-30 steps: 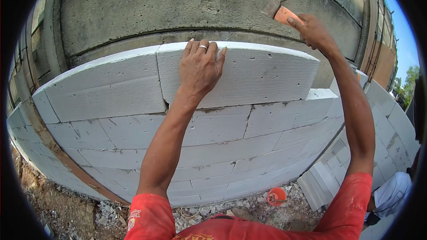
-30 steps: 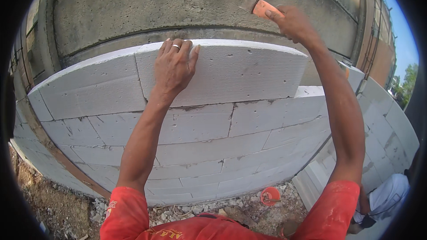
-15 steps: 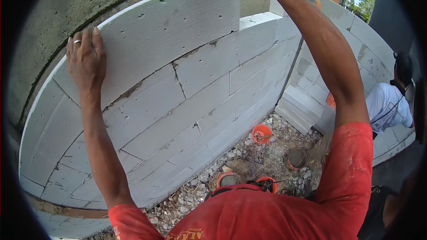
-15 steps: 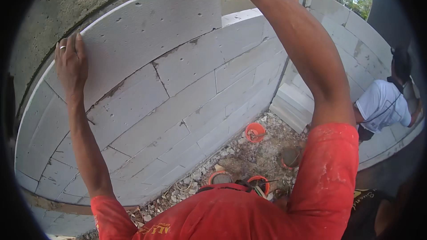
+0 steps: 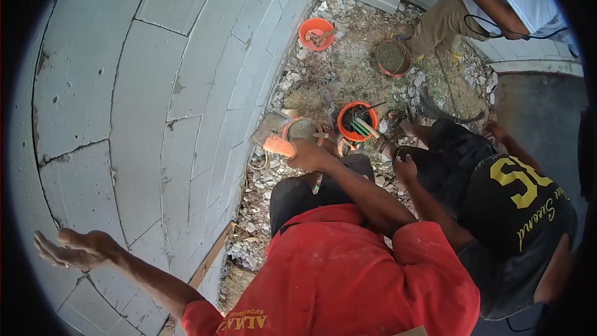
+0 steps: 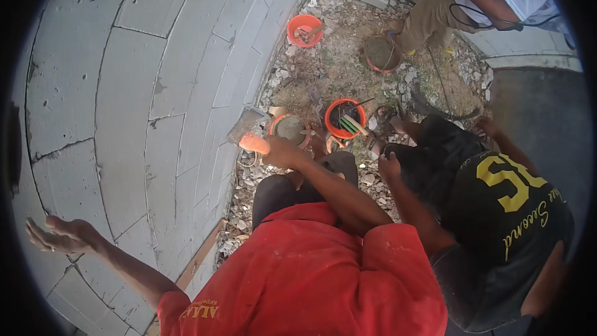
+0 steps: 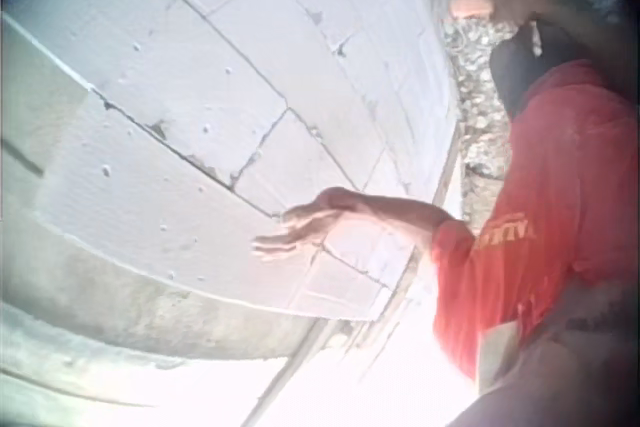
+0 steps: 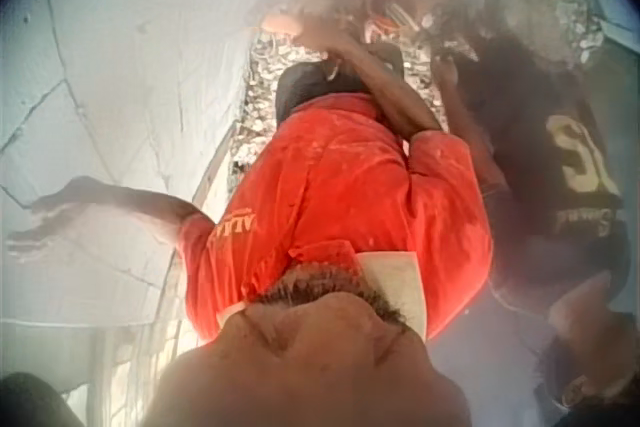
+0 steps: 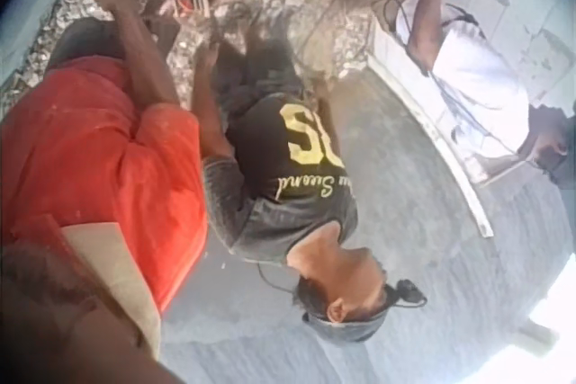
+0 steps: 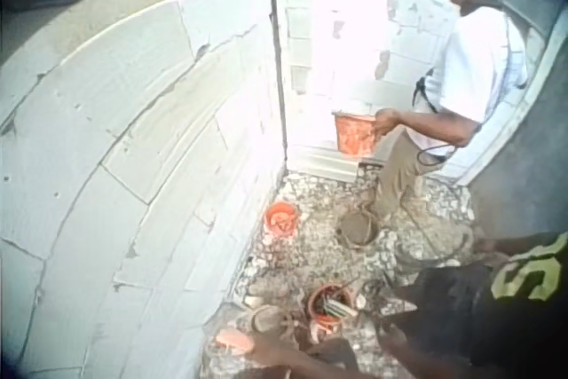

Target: The person applies mortar to the top of a concrete block wall using a trowel, then picks up a new block, places it onto the mortar, and uses the back of a small axe to tap it into alignment. Later, the person uses a tape measure to check the dimensions of a block on the ground and prepares to cut it with a saw.

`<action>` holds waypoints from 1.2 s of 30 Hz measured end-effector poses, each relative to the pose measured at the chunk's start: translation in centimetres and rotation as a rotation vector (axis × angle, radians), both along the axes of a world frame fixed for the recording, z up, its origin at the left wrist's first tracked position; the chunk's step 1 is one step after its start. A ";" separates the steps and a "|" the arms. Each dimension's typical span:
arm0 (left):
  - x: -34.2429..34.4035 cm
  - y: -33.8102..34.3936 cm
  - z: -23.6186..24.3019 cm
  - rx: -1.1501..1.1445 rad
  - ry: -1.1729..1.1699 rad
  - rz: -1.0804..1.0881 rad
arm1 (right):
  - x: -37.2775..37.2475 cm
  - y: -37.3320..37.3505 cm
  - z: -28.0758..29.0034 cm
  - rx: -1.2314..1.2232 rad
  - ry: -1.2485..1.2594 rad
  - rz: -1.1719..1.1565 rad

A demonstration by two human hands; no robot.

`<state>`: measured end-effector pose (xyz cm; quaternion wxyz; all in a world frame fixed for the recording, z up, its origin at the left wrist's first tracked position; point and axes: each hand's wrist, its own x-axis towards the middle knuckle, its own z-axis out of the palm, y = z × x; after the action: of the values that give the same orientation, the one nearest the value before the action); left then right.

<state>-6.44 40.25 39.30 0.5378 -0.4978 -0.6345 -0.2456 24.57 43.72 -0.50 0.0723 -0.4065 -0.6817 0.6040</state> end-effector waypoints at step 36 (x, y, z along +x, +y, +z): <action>18.0 -10.5 -77.2 -0.210 -2.719 0.141 | 6.5 -6.9 -42.2 0.510 -0.400 -0.214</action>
<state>11.52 29.73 -37.93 -0.5338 0.1294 -0.6975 -0.4602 31.10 36.84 -42.73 0.0996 -0.5550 -0.7649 0.3114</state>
